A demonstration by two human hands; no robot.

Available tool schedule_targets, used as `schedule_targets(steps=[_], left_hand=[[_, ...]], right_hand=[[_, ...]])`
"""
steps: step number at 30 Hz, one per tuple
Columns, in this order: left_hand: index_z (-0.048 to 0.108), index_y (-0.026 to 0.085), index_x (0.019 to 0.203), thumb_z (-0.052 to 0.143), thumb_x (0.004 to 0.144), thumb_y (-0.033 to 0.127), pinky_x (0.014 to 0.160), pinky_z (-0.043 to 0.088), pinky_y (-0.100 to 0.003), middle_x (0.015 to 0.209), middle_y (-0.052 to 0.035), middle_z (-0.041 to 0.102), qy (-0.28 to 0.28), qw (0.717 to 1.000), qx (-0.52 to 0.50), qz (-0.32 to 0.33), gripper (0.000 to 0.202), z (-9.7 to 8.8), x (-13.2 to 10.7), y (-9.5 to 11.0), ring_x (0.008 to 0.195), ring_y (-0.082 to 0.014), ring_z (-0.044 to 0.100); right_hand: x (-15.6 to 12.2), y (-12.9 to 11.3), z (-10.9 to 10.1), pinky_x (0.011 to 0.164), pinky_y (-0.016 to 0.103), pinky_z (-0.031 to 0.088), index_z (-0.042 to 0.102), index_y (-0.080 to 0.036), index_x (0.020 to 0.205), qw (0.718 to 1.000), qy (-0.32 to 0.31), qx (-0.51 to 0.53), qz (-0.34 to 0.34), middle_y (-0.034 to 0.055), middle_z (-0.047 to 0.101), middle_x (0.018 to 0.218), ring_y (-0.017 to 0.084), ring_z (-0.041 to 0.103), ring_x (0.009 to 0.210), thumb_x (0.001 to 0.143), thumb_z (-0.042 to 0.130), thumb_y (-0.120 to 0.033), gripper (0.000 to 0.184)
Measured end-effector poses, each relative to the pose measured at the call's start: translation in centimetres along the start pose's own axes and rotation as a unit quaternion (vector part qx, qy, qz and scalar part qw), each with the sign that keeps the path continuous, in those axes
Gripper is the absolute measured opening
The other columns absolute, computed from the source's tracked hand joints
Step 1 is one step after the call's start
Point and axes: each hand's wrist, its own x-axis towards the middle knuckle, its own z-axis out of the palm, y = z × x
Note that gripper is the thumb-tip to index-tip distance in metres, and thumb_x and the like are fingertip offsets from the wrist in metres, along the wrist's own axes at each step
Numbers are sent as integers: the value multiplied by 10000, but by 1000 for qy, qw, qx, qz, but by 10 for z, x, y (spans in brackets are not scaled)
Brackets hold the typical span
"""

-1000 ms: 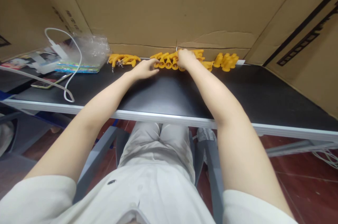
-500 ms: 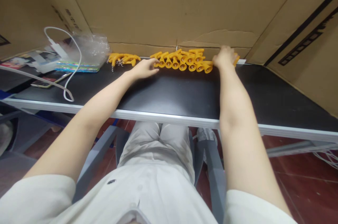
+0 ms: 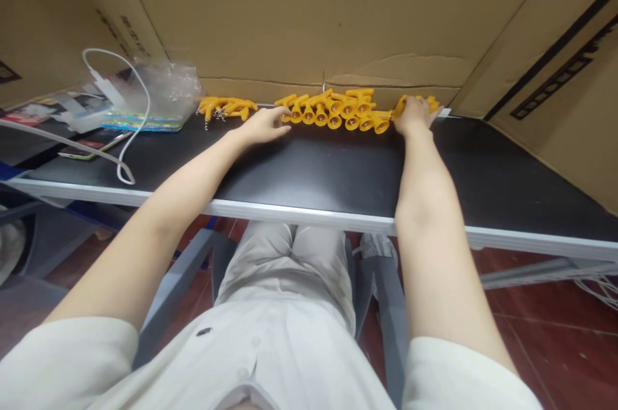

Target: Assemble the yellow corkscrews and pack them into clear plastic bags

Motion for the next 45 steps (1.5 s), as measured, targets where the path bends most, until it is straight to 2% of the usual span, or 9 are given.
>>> schedule_targets(steps=[3, 7, 9, 16, 19, 26, 35, 40, 45], left_hand=[[710, 151, 1475, 632, 990, 304, 1048, 596, -409, 1086, -110, 831, 3, 1000, -1, 5, 514, 1, 1, -2, 1065, -294, 782], [717, 164, 1459, 640, 978, 306, 1046, 596, -404, 1076, -100, 834, 6, 1000, -8, 9, 507, 3, 2, -4, 1062, -292, 785], [720, 160, 1457, 639, 980, 304, 1049, 595, -409, 1081, -106, 833, 6, 1000, -11, 5, 505, 3, 2, -5, 1060, -295, 785], [726, 174, 1445, 654, 977, 302, 1055, 590, -408, 1071, -94, 828, 8, 1000, -13, 8, 490, 4, 3, -6, 1056, -288, 782], [727, 167, 1447, 652, 983, 299, 1057, 587, -407, 1077, -98, 829, 5, 1000, -12, 6, 488, 3, 2, -5, 1061, -290, 783], [725, 159, 1456, 645, 983, 293, 1058, 589, -418, 1096, -111, 833, -1, 1000, -11, -1, 497, 1, -1, -1, 1076, -303, 784], [723, 143, 1475, 643, 993, 289, 1048, 584, -411, 1101, -120, 830, -6, 1000, -7, -6, 510, 1, 0, 0, 1077, -306, 781], [747, 161, 1433, 643, 986, 291, 1042, 584, -396, 1082, -99, 830, 0, 1000, -10, 1, 477, 1, 0, 0, 1055, -288, 780], [802, 168, 1297, 623, 986, 316, 1058, 585, -403, 1075, -99, 823, 7, 1000, -7, -6, 388, 1, 1, -3, 1036, -279, 764]], right_hand=[[-1, -3, -5, 1213, 523, 321, 688, -63, 1530, 997, -13, 60, 54, 298, 669, 1537, 314, 568, 1512, 1097, 601, -92, 442], [-4, -1, -11, 1259, 503, 289, 760, -78, 1411, 996, 20, 85, 31, 271, 736, 1448, 320, 652, 1410, 1039, 549, 14, 438], [-7, 1, -12, 1258, 498, 309, 737, -63, 1452, 994, 27, 105, 31, 272, 740, 1443, 326, 669, 1402, 1045, 528, 15, 464], [-17, -1, -15, 1297, 612, 253, 520, -150, 1750, 995, -40, 81, -30, 296, 446, 1763, 334, 438, 1666, 1070, 542, -21, 692], [-17, -3, -17, 1339, 590, 199, 536, -112, 1728, 996, -69, 59, -20, 283, 474, 1749, 317, 420, 1679, 1093, 552, -32, 640], [-17, -8, -23, 1190, 448, 346, 552, -12, 1682, 997, -52, 49, 19, 345, 486, 1678, 330, 496, 1588, 1143, 559, -142, 554], [-16, -7, -24, 971, 419, 386, 686, 57, 1518, 1000, -25, 15, 11, 365, 556, 1545, 345, 658, 1330, 1124, 469, -52, 464], [-16, -5, -22, 1045, 420, 429, 709, 24, 1514, 1000, -18, 23, 0, 374, 507, 1611, 383, 663, 1386, 1094, 518, -21, 463], [-15, -9, -22, 1222, 479, 367, 662, 31, 1534, 999, -30, 27, 22, 355, 618, 1540, 377, 599, 1513, 1124, 486, -20, 449]])
